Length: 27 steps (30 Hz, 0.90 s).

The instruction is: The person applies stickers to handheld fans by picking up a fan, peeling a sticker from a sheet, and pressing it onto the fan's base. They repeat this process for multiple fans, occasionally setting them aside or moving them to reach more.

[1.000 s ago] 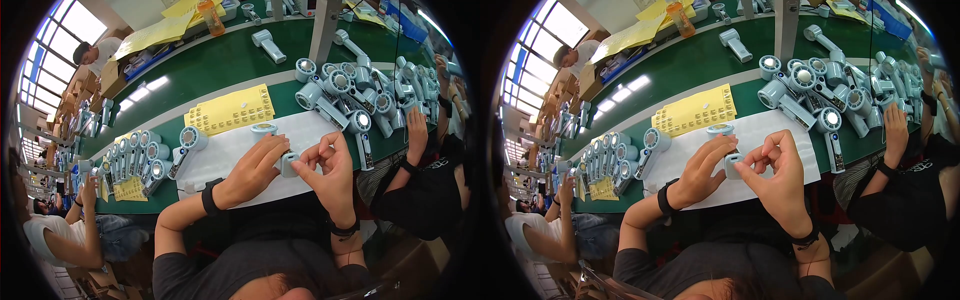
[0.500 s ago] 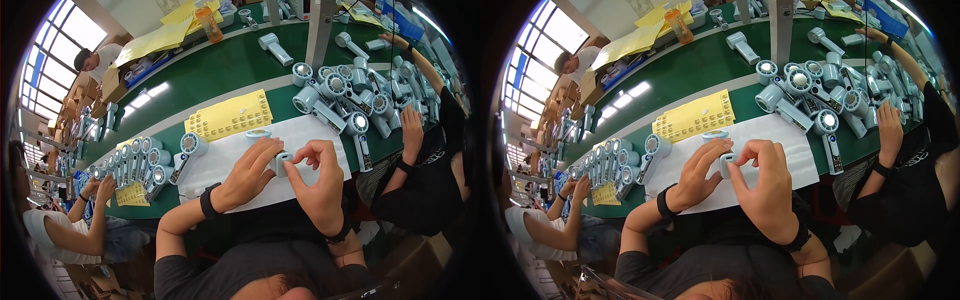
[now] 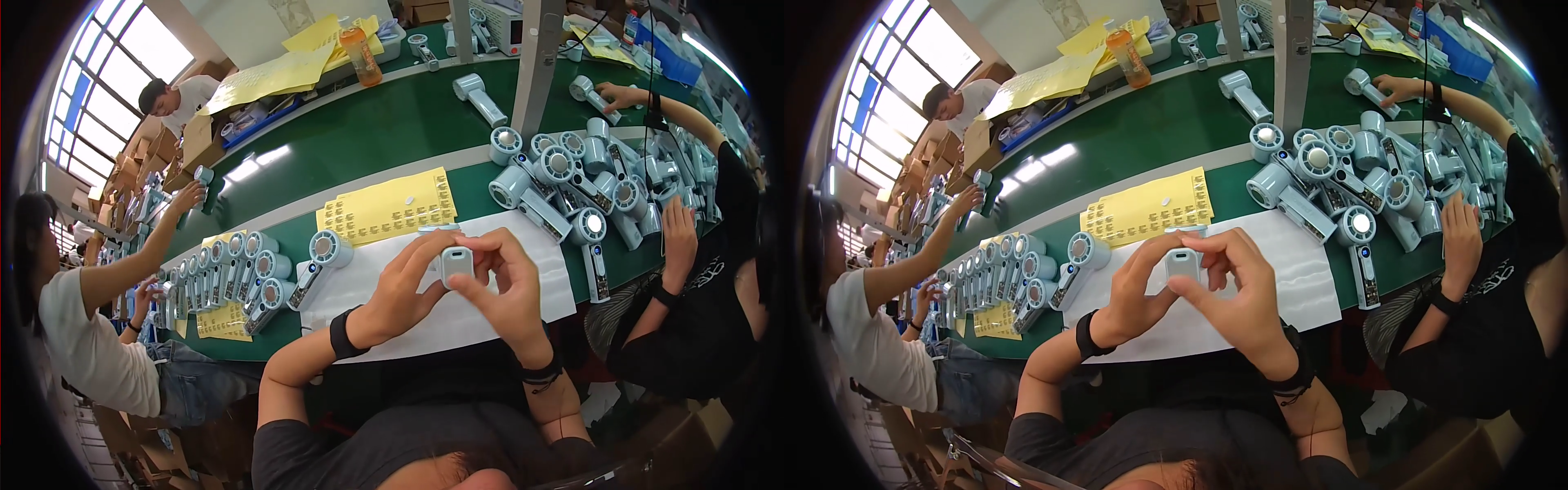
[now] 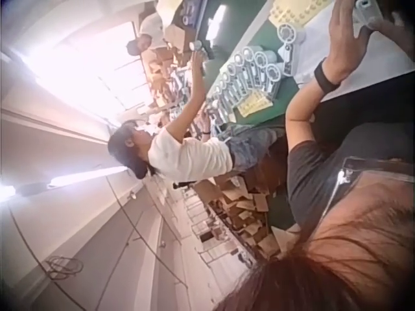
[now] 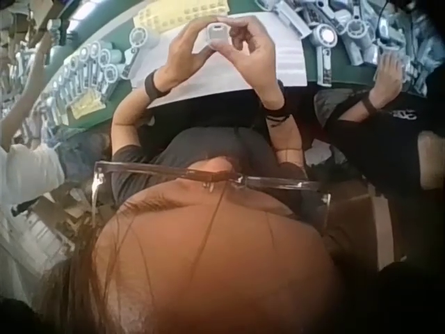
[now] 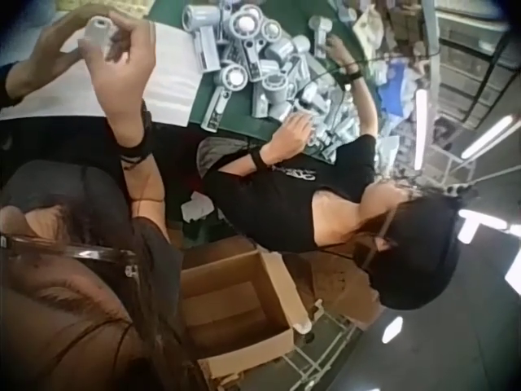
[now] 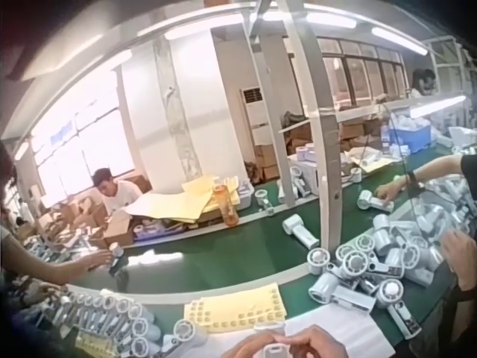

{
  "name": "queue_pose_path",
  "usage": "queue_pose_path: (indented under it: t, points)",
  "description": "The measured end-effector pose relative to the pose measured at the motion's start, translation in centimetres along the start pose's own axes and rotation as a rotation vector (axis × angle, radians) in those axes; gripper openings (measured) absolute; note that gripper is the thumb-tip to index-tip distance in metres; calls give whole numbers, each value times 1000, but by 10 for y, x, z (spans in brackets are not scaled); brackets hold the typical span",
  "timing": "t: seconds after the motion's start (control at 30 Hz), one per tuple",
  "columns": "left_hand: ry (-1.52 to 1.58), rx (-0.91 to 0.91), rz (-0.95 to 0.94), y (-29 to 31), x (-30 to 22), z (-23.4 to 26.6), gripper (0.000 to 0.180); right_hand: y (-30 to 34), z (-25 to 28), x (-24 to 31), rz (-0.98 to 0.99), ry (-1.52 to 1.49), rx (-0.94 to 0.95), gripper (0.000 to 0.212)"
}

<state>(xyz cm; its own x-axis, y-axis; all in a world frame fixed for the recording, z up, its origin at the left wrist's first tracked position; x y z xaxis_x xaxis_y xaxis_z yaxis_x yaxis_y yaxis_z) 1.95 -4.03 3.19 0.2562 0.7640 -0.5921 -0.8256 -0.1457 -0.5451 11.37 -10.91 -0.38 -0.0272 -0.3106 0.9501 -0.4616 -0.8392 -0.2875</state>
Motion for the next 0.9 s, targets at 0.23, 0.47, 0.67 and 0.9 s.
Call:
queue_pose_path:
  t: [0.23, 0.47, 0.67, 0.9]
  points:
    - [-21, 36, 116, -19, 21, 16, 62, -4, -11, 3, 48, 126, 74, 76]
    - [-693, 358, -183, -120, 138, 19, 36, -1, 11, -27, -109, 351, -76, 78]
    - [-1226, 553, -125, -124, 302, 27, 35, 19, -23, -57, -269, 531, 279, 65]
    - [-645, 308, 192, -70, 219, 72, 46, 13, -56, -61, -23, 849, 427, 64]
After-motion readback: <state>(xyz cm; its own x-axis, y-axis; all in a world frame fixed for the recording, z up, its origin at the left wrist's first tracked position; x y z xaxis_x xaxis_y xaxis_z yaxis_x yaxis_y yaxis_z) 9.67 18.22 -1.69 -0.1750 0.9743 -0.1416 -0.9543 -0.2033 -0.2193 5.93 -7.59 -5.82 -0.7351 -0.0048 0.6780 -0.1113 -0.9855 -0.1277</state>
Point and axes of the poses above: each hand's wrist, its own y-axis away from the middle knuckle, its own z-axis out of the back of the hand, x = y × z, the point moved 10 cm from there along -y, towards the middle knuckle, and after that the axes turned 5 degrees about x, right-handed, at the moved point
